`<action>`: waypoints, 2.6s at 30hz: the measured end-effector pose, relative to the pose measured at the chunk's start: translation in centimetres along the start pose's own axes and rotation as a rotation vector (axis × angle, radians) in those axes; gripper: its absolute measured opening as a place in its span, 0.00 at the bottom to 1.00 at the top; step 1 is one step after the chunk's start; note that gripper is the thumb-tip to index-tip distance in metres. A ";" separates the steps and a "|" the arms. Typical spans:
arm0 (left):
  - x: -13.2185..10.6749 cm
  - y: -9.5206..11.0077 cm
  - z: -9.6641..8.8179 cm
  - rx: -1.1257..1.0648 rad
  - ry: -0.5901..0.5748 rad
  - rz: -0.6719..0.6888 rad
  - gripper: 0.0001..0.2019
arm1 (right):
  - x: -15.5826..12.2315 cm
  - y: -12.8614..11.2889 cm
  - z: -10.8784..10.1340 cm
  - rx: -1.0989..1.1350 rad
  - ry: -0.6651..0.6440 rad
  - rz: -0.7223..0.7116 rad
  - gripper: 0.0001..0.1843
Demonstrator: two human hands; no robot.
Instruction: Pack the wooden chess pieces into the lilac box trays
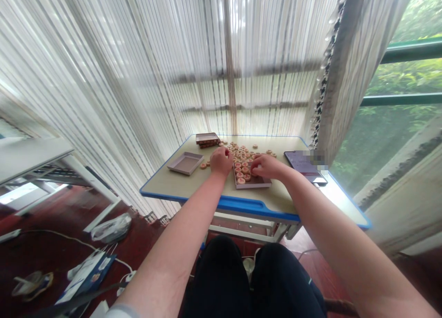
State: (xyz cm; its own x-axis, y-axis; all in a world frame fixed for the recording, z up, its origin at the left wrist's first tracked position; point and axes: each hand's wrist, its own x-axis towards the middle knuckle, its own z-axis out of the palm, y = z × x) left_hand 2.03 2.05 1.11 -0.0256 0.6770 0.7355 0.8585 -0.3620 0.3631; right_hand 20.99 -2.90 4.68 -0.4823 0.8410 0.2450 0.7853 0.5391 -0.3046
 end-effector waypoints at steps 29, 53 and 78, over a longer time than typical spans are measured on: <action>-0.1 0.0 -0.2 -0.025 -0.061 -0.057 0.04 | -0.8 0.6 -0.9 -0.033 -0.251 0.174 0.12; 0.2 -0.2 0.1 -0.022 -0.054 -0.040 0.04 | -0.7 -1.8 0.0 0.000 -0.114 0.008 0.11; 0.3 0.0 0.0 -0.014 -0.081 -0.059 0.04 | -0.4 -1.2 0.3 -0.041 -0.113 0.045 0.13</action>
State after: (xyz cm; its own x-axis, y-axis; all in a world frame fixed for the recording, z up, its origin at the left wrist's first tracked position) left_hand 2.01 2.27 1.26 -0.0339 0.7467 0.6643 0.8494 -0.3288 0.4129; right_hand 20.10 -3.88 4.63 -0.4852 0.8654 0.1256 0.8213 0.5003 -0.2741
